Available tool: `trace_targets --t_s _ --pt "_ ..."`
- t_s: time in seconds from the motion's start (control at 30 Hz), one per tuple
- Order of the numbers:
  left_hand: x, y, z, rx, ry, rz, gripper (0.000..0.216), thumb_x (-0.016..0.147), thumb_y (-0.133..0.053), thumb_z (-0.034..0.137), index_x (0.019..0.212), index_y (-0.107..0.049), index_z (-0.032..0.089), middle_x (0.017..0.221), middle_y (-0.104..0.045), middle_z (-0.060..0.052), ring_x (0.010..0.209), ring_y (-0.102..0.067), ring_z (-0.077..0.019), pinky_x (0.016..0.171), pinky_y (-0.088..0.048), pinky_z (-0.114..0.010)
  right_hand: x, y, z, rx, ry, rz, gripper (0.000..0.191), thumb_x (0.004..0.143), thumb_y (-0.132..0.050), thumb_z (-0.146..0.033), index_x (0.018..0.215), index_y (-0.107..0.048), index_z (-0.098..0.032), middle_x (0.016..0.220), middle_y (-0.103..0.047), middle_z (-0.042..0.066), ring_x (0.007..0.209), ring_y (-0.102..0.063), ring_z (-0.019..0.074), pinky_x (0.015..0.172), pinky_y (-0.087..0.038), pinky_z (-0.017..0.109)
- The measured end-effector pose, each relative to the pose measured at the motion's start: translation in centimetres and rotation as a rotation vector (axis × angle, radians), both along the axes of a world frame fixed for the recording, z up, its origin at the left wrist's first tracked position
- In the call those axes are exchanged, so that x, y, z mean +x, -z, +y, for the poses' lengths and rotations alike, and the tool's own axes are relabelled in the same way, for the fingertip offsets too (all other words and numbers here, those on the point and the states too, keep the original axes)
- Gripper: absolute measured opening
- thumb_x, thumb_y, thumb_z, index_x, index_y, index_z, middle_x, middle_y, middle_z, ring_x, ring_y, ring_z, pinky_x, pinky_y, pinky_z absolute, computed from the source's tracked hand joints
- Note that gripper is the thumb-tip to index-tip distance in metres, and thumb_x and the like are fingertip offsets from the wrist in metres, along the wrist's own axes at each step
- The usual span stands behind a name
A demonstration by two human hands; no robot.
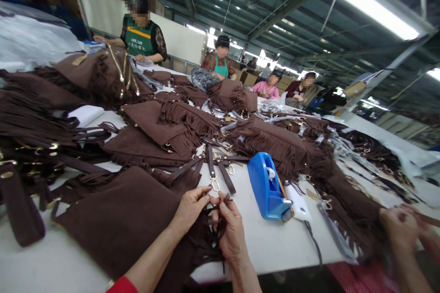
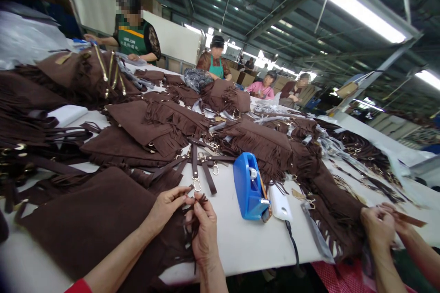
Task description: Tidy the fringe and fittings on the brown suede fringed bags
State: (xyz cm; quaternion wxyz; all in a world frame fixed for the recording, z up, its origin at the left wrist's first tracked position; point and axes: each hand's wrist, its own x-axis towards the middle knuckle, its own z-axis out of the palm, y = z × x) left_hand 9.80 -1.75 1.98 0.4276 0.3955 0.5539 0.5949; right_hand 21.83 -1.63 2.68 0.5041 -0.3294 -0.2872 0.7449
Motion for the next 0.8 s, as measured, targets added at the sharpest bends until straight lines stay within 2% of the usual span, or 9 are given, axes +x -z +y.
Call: trace_targets --t_s 0.2,0.6,0.8 --pt "-0.12 0.08 -0.02 -0.001 0.014 0.058 0.028 0.063 -0.058 0.028 0.087 -0.069 0.018 0.085 -0.072 -0.005 0.081 -0.065 -0.021 0.078 -0.049 -0.031 0.13 -0.24 0.19 0.051 0.027 -0.077 0.031 0.066 -0.072 -0.034 0.092 -0.064 -0.019 0.079 -0.071 0.004 0.045 -0.048 0.0036 0.04 -0.034 0.014" --pt "-0.13 0.05 -0.09 -0.002 0.031 0.121 0.031 0.066 -0.054 0.029 0.09 -0.068 0.016 0.093 -0.071 -0.007 0.085 -0.064 -0.0223 0.08 -0.048 -0.032 0.42 -0.57 0.54 0.077 0.042 -0.155 0.035 0.067 -0.071 -0.044 0.089 -0.066 -0.018 0.071 -0.068 0.002 0.045 -0.049 0.0036 0.04 -0.033 0.013" --pt "-0.13 -0.53 -0.6 0.04 0.143 0.151 0.028 0.071 -0.051 0.029 0.091 -0.068 0.019 0.094 -0.07 -0.004 0.09 -0.062 -0.0206 0.083 -0.045 -0.029 0.4 -0.42 0.83 0.088 0.03 -0.158 0.036 0.068 -0.068 -0.047 0.088 -0.068 -0.017 0.07 -0.065 0.0 0.047 -0.048 0.005 0.043 -0.036 0.016"
